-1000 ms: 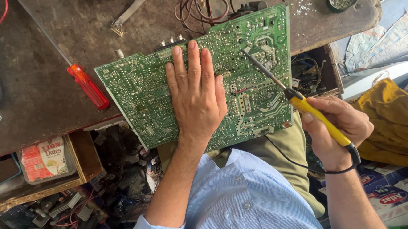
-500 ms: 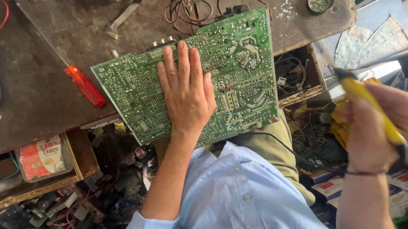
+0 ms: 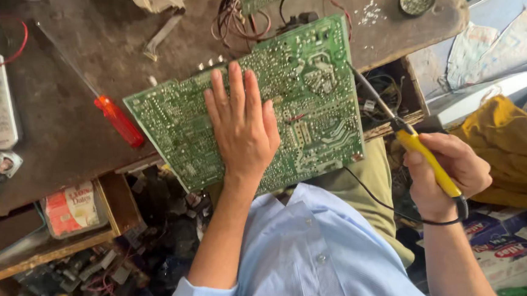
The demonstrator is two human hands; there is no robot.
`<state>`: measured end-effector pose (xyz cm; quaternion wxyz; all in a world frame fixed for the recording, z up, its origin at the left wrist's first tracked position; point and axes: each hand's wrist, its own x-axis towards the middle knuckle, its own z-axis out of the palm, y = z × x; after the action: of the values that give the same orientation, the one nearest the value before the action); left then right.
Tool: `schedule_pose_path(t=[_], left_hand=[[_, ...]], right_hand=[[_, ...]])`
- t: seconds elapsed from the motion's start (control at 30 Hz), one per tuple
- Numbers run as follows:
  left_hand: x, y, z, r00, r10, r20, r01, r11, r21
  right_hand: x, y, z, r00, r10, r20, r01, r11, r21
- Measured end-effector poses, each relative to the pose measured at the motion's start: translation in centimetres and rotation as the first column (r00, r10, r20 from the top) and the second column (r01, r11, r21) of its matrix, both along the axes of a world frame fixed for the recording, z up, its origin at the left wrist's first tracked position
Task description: The person uses a soldering iron to apply heat to multiple points on a green circuit board. They hold the board steady with one hand while moving the soldering iron across various solder joints and components.
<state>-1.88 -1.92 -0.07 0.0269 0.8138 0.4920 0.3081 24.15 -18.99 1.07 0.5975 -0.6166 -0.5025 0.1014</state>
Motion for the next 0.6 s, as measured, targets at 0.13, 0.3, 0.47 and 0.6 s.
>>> schedule_pose_path(t=[0.13,0.3,0.47,0.6], left_hand=[[-0.2,-0.1,-0.7,1.000,0.000,-0.001,0.000,0.999,-0.039],[-0.2,-0.3,-0.9,1.000,0.004,-0.004,-0.004,0.999,-0.040],[-0.1,-0.2,-0.8,1.000,0.007,-0.023,-0.008,0.999,-0.043],[-0.2,-0.1,-1.1,1.000,0.012,-0.028,-0.013,0.999,-0.038]], right_hand=[[-0.7,-0.8,-0.6,0.996,0.088,-0.022,-0.088,0.996,-0.007],[-1.4,-1.3,-0.5,0.991,0.127,0.037,-0.125,0.991,-0.039],[-2.3,-0.8,-0.4,0.980,0.194,0.048,-0.195,0.981,0.005],[-2.4,-0.6,-1.1,0.980,0.190,0.055,-0.191,0.982,-0.003]])
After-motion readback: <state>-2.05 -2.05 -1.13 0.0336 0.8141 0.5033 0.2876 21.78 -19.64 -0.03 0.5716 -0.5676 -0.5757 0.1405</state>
